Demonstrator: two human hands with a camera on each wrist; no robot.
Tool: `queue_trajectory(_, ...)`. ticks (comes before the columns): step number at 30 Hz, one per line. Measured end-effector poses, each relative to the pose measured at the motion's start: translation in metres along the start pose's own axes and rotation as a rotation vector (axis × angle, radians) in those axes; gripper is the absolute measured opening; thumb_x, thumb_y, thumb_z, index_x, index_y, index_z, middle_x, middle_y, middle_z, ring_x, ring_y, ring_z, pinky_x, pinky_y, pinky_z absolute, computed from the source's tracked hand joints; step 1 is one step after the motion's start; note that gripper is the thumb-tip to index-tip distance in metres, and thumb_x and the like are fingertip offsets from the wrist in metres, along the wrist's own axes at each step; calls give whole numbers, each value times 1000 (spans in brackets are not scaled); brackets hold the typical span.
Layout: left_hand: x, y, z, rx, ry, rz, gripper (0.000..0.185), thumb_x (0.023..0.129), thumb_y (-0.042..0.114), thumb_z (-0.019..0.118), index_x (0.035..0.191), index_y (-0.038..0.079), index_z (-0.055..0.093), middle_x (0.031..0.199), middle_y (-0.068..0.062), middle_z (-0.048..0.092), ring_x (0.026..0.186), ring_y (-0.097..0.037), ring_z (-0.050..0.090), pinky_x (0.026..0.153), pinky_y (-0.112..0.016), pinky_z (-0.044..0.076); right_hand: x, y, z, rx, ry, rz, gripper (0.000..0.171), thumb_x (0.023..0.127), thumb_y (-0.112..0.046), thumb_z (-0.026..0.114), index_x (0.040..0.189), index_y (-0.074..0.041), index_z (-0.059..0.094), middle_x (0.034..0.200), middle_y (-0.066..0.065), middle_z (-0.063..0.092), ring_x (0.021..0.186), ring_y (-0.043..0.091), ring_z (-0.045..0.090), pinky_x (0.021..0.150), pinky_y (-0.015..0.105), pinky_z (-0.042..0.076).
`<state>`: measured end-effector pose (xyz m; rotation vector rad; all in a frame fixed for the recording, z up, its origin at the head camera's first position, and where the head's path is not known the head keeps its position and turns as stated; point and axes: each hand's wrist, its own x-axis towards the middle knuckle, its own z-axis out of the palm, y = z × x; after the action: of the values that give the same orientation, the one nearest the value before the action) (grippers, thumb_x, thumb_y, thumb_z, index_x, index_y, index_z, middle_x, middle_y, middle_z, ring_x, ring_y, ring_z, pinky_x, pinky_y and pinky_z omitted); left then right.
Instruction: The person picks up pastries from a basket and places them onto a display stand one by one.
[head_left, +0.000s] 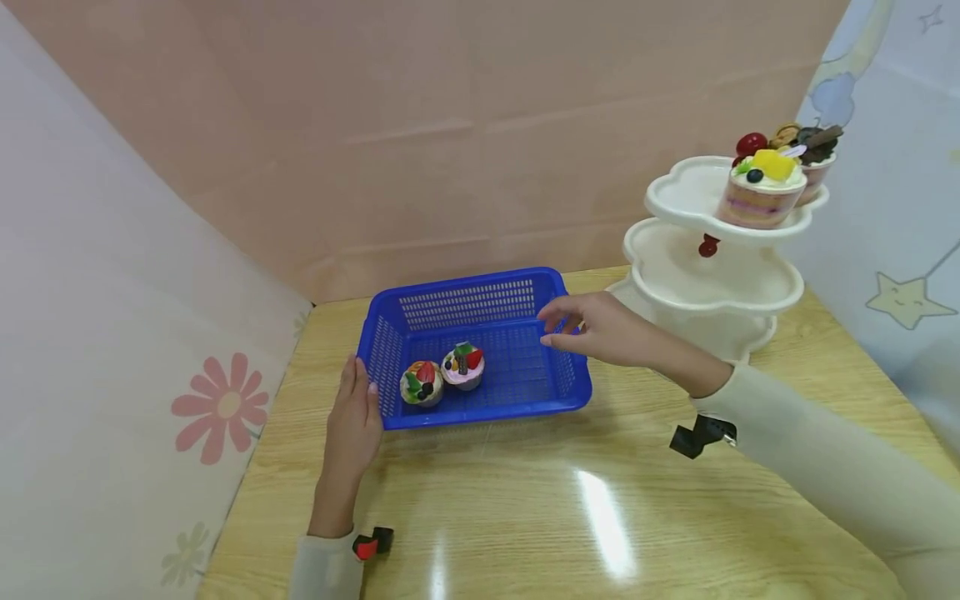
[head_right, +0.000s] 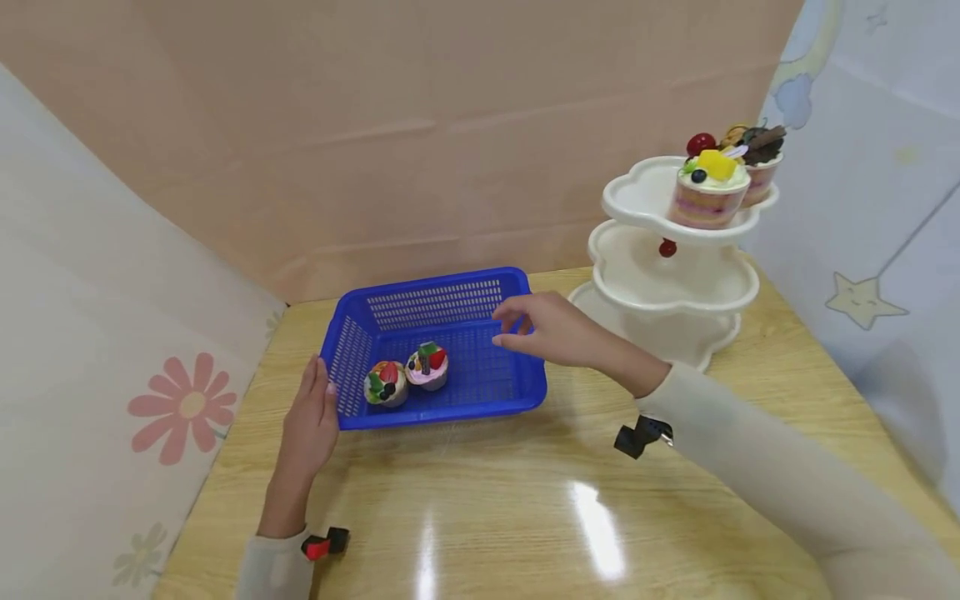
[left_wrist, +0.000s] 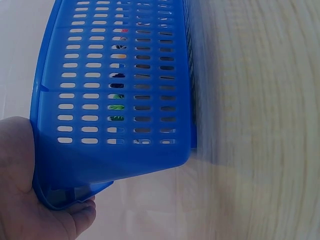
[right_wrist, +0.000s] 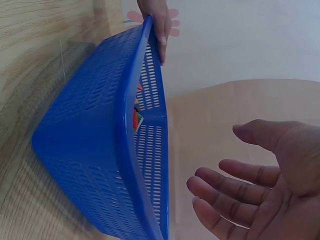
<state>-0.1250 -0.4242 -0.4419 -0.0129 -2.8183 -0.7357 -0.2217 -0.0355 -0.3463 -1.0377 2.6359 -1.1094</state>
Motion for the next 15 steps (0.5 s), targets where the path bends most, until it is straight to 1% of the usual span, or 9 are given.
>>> queue_trajectory(4, 0, -1, -1, 6, 19, 18, 57, 112, 26, 27, 157, -9, 18, 167, -24, 11, 152, -42, 16, 119, -59, 21, 11, 2, 5, -5, -49, -30, 33, 93, -22, 76, 120, -4, 71, 102, 1, 74, 88, 17, 71, 79, 37, 58)
queue_trajectory(7, 1, -1, -2, -3, 27, 21, 57, 112, 26, 27, 157, -9, 19, 167, -23, 12, 152, -42, 17, 119, -59, 21, 20, 4, 8, -14, -88, -37, 38, 93, -25, 75, 123, -2, 70, 105, 4, 74, 91, 20, 72, 81, 39, 59)
queue_trajectory(11, 2, -1, 0, -13, 23, 16, 58, 112, 27, 28, 157, -9, 19, 167, -23, 12, 152, -41, 17, 119, -59, 21, 30, 7, 9, -21, -166, -9, 45, 93, -29, 75, 127, -1, 67, 107, 7, 73, 96, 23, 72, 84, 40, 58)
queue_trajectory(15, 2, -1, 2, -12, 23, 12, 57, 112, 26, 28, 157, -9, 19, 167, -23, 13, 153, -41, 17, 119, -59, 22, 41, 7, 7, -22, -267, 13, 49, 93, -30, 76, 130, 0, 65, 107, 7, 74, 98, 24, 72, 86, 40, 58)
